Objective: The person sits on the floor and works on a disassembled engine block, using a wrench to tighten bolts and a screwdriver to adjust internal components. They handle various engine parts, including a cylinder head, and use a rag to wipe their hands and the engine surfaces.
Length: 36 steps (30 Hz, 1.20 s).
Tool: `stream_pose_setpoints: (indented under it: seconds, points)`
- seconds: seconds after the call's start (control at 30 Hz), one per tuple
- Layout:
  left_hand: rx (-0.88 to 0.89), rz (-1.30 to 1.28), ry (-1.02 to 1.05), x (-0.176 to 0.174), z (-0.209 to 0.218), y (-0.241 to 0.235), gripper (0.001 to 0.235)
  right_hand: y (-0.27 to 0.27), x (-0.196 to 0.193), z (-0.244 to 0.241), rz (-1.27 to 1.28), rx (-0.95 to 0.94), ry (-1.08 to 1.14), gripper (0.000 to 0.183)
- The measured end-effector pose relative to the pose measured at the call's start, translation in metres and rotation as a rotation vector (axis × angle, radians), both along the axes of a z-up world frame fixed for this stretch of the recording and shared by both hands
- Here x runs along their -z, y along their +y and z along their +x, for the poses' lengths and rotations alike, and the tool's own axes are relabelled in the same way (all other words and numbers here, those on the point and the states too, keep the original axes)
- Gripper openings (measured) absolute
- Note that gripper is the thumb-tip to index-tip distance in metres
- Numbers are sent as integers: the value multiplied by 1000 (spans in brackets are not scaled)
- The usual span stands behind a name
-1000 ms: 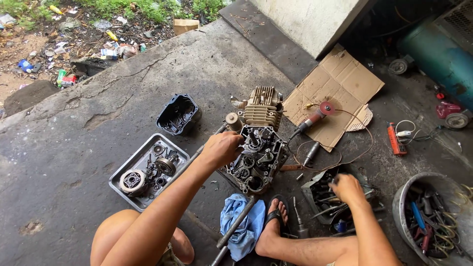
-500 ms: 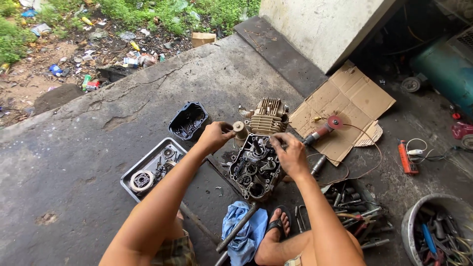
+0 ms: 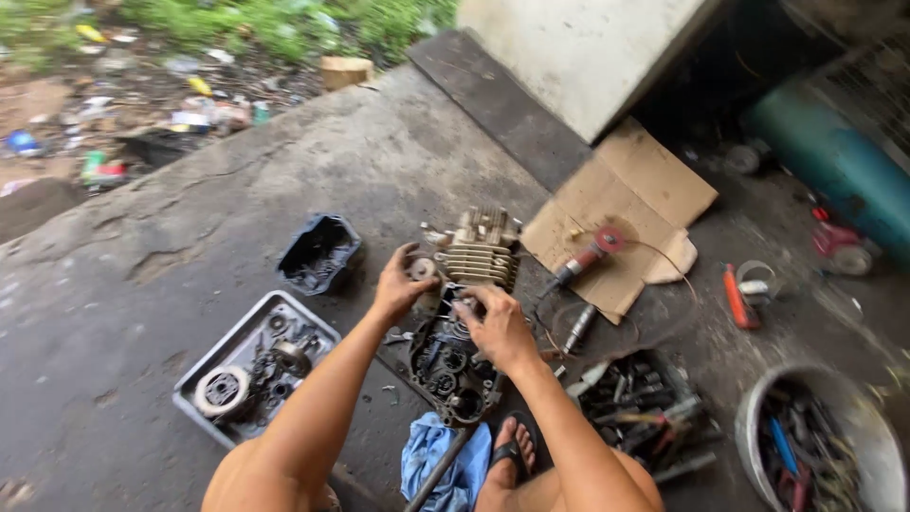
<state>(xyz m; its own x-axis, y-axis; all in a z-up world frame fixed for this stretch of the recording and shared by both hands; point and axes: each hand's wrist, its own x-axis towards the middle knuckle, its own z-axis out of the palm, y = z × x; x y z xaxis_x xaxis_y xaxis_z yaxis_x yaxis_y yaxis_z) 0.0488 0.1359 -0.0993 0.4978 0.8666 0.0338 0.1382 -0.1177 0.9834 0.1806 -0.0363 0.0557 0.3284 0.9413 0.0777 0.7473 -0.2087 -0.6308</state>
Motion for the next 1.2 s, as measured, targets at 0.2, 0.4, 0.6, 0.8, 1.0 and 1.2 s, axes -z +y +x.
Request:
stream_pose_setpoints:
  seconds: [0.2,0.4,0.6,0.8,1.0,1.2]
  points:
    - [12,-24,-33,12,8,0,61,-1,-7,2,2,-48,102,35]
    - [96,-181,-75,21,13,9,47,23,-1,-12,-2,-116,144,29]
    - [140,-359,-174,28,16,9,36,51,-3,-18,-335,-114,279,33]
    - [59,-326,-215,32,24,8,37,57,13,-19,-433,-30,300,26]
    - [45,-222,-59,-12,42,0,32,39,41,5,-87,158,321,44]
    - [23,-15,175,-61,59,-8,33,27,54,22,308,343,446,56]
